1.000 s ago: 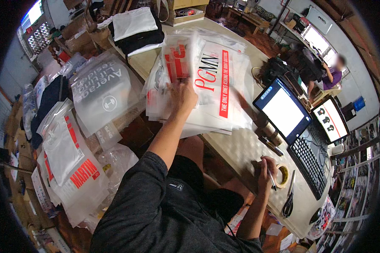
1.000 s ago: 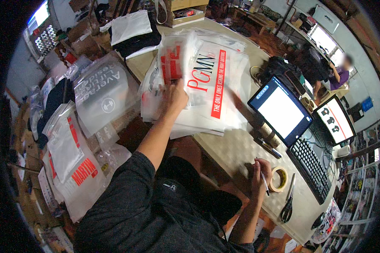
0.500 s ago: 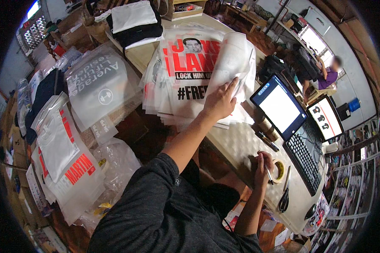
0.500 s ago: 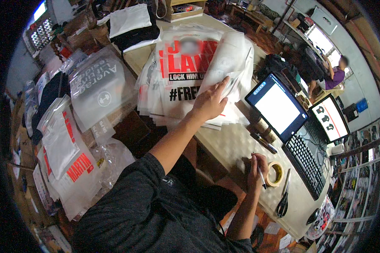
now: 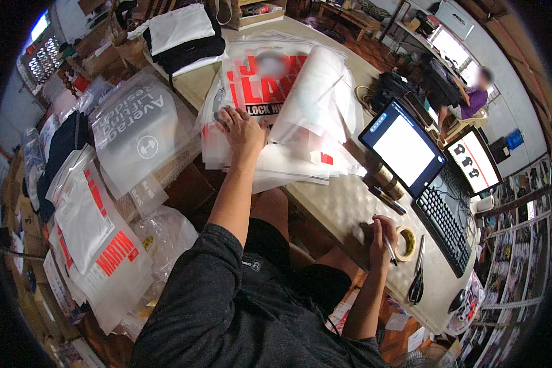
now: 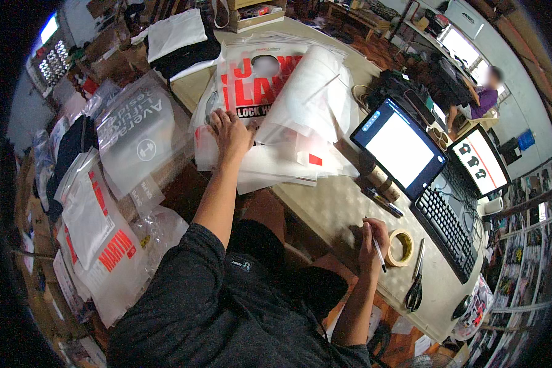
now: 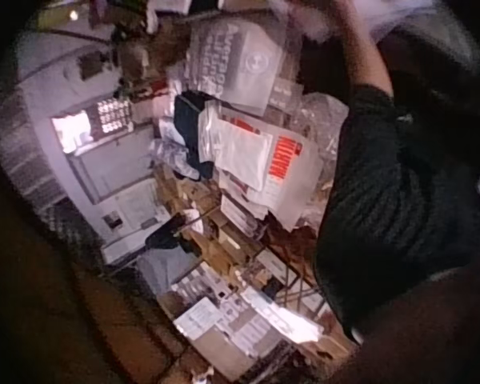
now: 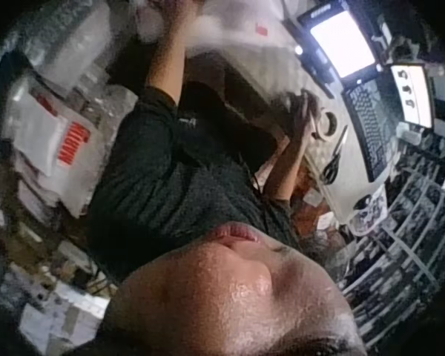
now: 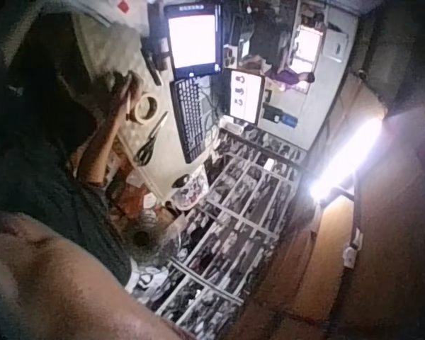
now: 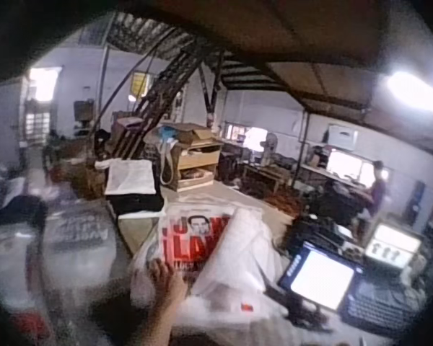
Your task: The person folds white and black t-shirts and places them into clear plastic shipping bags. They use a pen to write on the bags and apply adhesive tape to seal them. The person also uses scissors to cut the tape and occasionally interacts with a tablet on the desk.
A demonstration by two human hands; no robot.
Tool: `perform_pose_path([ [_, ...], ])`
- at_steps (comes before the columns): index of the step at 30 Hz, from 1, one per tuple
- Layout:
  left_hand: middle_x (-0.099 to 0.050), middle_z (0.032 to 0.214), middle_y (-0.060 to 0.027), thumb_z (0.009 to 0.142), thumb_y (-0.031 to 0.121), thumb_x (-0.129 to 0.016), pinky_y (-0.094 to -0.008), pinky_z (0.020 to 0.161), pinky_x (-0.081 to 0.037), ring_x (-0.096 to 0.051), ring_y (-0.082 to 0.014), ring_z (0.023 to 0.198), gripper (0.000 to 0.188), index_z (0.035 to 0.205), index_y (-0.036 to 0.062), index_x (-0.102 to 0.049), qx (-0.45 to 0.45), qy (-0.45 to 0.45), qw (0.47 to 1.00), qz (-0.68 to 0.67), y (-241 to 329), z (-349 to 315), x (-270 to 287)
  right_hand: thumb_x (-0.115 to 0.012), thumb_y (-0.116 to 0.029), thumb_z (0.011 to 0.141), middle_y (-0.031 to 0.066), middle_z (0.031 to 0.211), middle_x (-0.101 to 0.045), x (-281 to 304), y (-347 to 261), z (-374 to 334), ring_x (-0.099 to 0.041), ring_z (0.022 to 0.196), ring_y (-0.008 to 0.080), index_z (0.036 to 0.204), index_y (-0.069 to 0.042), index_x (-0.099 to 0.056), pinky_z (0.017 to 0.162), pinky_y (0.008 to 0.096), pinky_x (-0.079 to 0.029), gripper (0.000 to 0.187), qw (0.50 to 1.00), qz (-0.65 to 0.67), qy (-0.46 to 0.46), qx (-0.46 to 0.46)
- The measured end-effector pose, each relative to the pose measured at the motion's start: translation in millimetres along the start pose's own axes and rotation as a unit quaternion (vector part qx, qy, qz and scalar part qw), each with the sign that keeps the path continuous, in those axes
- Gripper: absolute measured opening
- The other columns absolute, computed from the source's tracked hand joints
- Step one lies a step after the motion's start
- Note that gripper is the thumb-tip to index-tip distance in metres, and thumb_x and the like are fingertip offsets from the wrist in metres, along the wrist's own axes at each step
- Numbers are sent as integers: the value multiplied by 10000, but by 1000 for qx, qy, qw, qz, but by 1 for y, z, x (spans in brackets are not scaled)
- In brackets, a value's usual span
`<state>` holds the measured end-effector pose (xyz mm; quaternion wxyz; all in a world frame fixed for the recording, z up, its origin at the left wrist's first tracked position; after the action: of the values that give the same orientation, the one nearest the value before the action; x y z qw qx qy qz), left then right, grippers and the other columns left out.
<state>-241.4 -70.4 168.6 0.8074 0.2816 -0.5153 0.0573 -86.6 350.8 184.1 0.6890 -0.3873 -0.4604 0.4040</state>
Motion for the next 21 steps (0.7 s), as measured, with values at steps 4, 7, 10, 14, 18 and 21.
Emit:
perform_pose_path([
  [4,-311,1462,-295,799,277,-630,-644,1111,-49,-146,-460,1411,656,1367,10,-439,-33,-1,999,-13,14,2,7,-562,-92,944,64,916,-626,2,4,0,-582,770,117,981,1,-619,717,246,-465,115,1000,3,-5,5],
  [7,-384,1432,-265,781,217,-619,-672,1093,-24,-201,-440,1404,589,1344,83,-503,-71,30,997,7,31,-1,25,-571,-109,943,61,911,-630,2,7,0,-583,782,115,984,0,-620,723,246,-462,126,1000,3,-5,-5],
  [10,-465,1371,-251,776,175,-607,-607,1104,-199,-376,-399,1332,551,1320,124,-540,-129,78,988,-26,57,-1,42,-583,-129,941,57,906,-635,3,6,1,-584,791,114,989,-2,-620,731,246,-458,141,1000,-15,-3,-3],
  [14,-543,1265,-263,782,26,-529,-420,968,-467,-567,-381,1141,552,1331,85,-515,-191,-36,958,-211,96,4,38,-588,-138,941,53,908,-633,4,6,1,-584,793,113,993,-4,-622,739,243,-456,147,999,-34,-3,7],
  [18,-516,1316,-234,890,126,-513,-424,1012,-424,-533,-386,1177,545,1420,80,-394,-315,-3,899,-303,122,-10,37,-583,-137,944,50,909,-631,4,9,1,-585,786,109,989,-4,-623,737,240,-457,146,999,-31,-3,9],
  [21,-417,1410,-254,906,183,-536,-396,1068,-369,-464,-365,1266,610,1453,41,-308,-209,-153,761,-595,107,-2,17,-581,-136,945,48,908,-628,3,3,0,-586,780,108,985,-3,-622,733,240,-458,145,999,-33,-2,7],
])
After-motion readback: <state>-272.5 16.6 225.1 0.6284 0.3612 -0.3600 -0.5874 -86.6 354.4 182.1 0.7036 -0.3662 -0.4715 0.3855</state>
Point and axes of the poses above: each hand's wrist, its own z-axis towards the middle knuckle, its own x-axis out of the back of the hand, y = z × x, the point moved 7 cm from there along z, towards the middle knuckle
